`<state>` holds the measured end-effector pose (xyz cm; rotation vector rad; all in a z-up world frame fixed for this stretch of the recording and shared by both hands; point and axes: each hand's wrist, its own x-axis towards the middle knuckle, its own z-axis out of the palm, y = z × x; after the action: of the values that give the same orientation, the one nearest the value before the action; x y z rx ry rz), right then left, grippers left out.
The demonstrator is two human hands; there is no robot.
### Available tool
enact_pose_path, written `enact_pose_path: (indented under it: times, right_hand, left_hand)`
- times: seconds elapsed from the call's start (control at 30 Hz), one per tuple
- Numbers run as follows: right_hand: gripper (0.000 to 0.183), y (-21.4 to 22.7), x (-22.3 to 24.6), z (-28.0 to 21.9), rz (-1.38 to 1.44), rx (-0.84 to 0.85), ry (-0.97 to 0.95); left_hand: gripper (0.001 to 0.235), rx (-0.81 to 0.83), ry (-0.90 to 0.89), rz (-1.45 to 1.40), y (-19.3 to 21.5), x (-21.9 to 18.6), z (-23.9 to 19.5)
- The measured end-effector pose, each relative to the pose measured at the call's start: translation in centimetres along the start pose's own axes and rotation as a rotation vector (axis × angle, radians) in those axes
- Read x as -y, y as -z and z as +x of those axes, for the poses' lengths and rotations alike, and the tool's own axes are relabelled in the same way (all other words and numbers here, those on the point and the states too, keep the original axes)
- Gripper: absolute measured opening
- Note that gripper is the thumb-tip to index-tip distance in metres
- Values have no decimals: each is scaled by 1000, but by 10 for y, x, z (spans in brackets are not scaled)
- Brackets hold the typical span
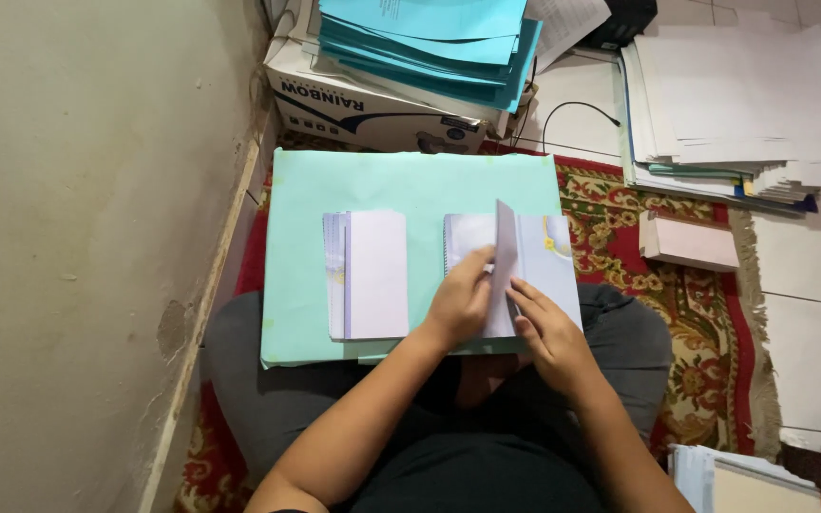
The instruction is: A person sits on the floor and manually inspects paper booklets by flipping through their pages and aligning them on a surface.
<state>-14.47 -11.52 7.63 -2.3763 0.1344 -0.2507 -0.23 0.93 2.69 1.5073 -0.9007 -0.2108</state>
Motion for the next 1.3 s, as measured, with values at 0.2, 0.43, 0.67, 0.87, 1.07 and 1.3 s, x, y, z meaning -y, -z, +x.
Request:
enact_pose_path:
  times: [0.2,0.43,0.67,0.87,1.07,1.3]
  right_hand:
    - [37,-15,-7,-2,-263,-115,-20]
    - [52,-14,-11,-7,-245,-52,-79]
    - [56,-11,-29,19,-370,0,-30]
    - [67,-17,-89,67,-529,29,8]
    - [77,-27,-83,22,-539,81,14]
    - [78,-26,-57,-2,-565,164,-69]
  left_hand:
    - [56,-245,-139,371,-6,-12,7]
    - [52,90,-25,847,-26,22,31]
    - [56,270,152,829,-19,6,33]
    - [57,246,113,888,-24,17,34]
    - [57,253,112,867,-23,21,36]
    - [61,288,123,899,-23,21,34]
